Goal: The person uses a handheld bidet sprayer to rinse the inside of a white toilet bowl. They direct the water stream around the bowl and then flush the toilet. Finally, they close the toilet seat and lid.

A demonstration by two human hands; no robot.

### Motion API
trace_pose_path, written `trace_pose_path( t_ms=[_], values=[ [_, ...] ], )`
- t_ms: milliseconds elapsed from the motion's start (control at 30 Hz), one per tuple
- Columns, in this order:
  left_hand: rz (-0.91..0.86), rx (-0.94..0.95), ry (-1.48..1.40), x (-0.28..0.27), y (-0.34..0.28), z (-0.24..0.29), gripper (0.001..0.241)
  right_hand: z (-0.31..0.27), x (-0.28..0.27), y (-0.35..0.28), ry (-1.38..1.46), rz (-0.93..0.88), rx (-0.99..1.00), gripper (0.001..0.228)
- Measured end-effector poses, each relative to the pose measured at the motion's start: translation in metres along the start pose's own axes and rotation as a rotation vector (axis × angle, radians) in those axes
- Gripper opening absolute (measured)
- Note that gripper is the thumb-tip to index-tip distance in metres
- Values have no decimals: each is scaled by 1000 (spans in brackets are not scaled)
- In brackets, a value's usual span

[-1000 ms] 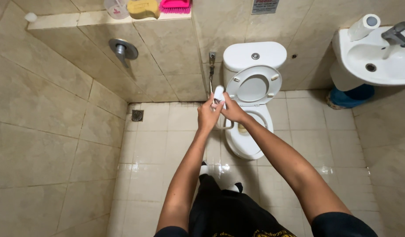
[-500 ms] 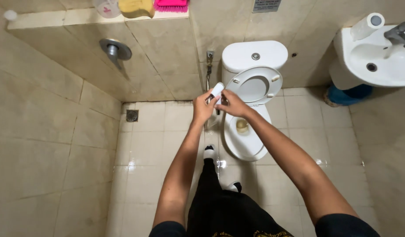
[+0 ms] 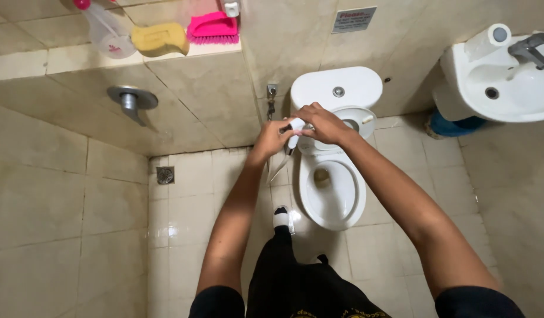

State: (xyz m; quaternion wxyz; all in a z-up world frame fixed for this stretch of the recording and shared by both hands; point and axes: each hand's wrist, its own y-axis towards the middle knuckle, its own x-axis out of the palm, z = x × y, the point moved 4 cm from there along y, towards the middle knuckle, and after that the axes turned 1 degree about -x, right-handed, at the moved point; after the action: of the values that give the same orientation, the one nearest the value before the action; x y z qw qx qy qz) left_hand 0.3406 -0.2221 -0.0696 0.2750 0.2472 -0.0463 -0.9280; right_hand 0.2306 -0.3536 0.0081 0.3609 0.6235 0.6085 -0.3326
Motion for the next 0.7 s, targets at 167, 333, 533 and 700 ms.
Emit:
trace_pose_path(
  t_ms=[167,333,533,700],
  values=[
    [-37,18,3,-13,33,-17,33,26,2,35,-70,1,64,45],
    [195,20,45,-7,50,-59,46,59,24,67,-78,118,136,35],
    [31,-109,131,10,52,-111,81,81,48,100,-123,230,160,38],
    [-89,-198,109,10,71,-145,84,104,66,129,-245,253,127,33]
  ],
)
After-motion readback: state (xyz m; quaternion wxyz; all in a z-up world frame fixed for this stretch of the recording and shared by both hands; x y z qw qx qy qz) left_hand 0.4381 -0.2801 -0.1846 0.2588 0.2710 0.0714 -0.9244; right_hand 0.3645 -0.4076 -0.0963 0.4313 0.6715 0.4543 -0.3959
